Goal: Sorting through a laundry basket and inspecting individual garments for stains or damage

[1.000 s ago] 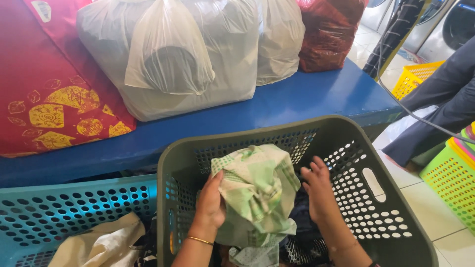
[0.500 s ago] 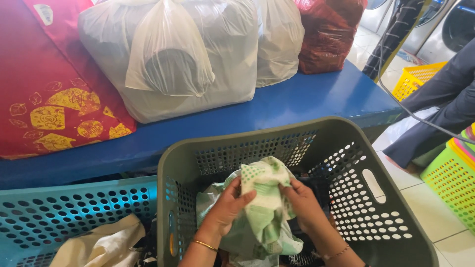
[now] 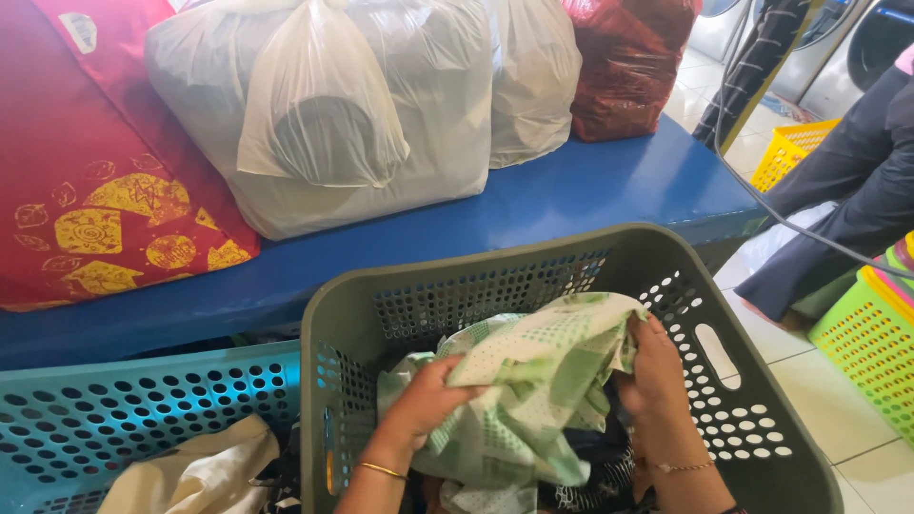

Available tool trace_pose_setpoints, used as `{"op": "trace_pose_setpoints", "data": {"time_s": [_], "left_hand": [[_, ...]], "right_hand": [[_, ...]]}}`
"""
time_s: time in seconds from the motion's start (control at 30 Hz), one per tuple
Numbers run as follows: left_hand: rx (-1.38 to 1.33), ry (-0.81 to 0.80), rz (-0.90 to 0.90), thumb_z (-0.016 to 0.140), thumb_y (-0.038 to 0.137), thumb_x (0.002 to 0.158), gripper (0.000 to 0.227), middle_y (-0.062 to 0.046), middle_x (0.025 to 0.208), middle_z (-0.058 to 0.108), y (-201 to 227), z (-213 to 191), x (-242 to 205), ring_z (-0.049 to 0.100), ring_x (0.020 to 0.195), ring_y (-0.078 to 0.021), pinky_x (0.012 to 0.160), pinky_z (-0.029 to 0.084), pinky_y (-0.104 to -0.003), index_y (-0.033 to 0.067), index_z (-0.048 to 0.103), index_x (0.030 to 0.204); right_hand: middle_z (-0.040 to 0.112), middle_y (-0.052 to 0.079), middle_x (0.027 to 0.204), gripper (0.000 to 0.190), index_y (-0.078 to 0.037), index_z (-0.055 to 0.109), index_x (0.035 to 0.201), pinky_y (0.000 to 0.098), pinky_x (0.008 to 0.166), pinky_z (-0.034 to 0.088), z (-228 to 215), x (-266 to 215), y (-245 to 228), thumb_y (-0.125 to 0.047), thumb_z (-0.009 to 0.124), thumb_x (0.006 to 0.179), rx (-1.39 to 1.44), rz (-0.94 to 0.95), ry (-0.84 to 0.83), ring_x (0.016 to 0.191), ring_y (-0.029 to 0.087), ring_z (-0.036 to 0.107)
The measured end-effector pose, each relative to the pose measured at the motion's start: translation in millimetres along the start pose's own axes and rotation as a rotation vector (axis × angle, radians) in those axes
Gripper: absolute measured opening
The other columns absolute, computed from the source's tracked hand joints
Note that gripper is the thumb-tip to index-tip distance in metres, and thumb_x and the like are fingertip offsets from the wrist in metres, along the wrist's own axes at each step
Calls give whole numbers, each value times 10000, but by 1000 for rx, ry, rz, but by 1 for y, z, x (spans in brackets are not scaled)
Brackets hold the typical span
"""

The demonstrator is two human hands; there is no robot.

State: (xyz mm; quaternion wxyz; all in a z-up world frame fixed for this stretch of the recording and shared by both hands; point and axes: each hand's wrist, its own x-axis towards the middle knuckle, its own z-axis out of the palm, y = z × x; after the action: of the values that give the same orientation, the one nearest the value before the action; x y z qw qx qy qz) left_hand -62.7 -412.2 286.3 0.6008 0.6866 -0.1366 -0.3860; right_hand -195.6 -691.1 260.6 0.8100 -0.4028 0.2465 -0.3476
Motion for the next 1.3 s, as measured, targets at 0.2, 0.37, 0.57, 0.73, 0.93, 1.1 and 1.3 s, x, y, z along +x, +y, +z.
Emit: {"op": "trace_pose_setpoints", "data": {"time_s": [0.2,0.37,0.57,0.73,0.93,1.1,1.3], "left_hand": [[-1005,-405,267,678,-8,824,495,-218,1211,666,-10,-17,-10,692,922,-242,798,595,-296,-55,569,1305],[-802,-268,190,635,-14,893,358,-169,1076,722,-2,-10,-4,685,819,-187,720,560,-270,-18,630,1252],[-633,-50,193,624,35,934,383,-138,1148,711,-13,-8,16,635,942,-179,814,504,-289,3,622,1316],[-550,-186,167,613,-12,926,331,-111,1111,707,-19,1,13,632,929,-158,826,508,-265,-9,654,1255],[239,-98,180,901,258,533,1075,-102,1285,676,8,10,-10,689,1105,-250,930,545,-347,266,445,1507],[776,-11,300,771,75,685,732,-50,1252,716,-8,19,-13,668,1096,-295,919,529,-384,195,572,1378],[975,519,298,597,261,887,282,-36,1000,705,-17,-27,29,731,984,-328,838,595,-490,385,727,1104]], "right_hand": [[653,118,1174,303,-16,571,1324,258,823,503,24,-20,-18,-108,490,1048,-102,-24,58,982,148,619],[625,119,1204,366,-40,541,1380,301,894,466,25,-11,-8,-132,481,1031,-181,6,71,1037,185,576],[312,186,1619,804,-146,352,1558,516,1135,396,61,-47,-3,-191,675,824,-925,-113,-89,1430,354,401],[504,187,1520,906,-183,351,1573,488,1083,508,46,-60,43,-356,784,797,-1153,-40,-590,1335,346,582],[757,74,986,378,-29,720,1268,260,705,532,14,-22,55,5,585,916,-755,-40,-305,776,132,625],[667,66,974,183,-45,647,1135,299,776,484,3,-15,21,-166,522,1080,-268,-137,-261,814,137,575],[668,26,921,71,-131,603,1110,340,874,552,6,-2,-2,-185,556,1114,-307,-368,-21,839,134,641]]}}
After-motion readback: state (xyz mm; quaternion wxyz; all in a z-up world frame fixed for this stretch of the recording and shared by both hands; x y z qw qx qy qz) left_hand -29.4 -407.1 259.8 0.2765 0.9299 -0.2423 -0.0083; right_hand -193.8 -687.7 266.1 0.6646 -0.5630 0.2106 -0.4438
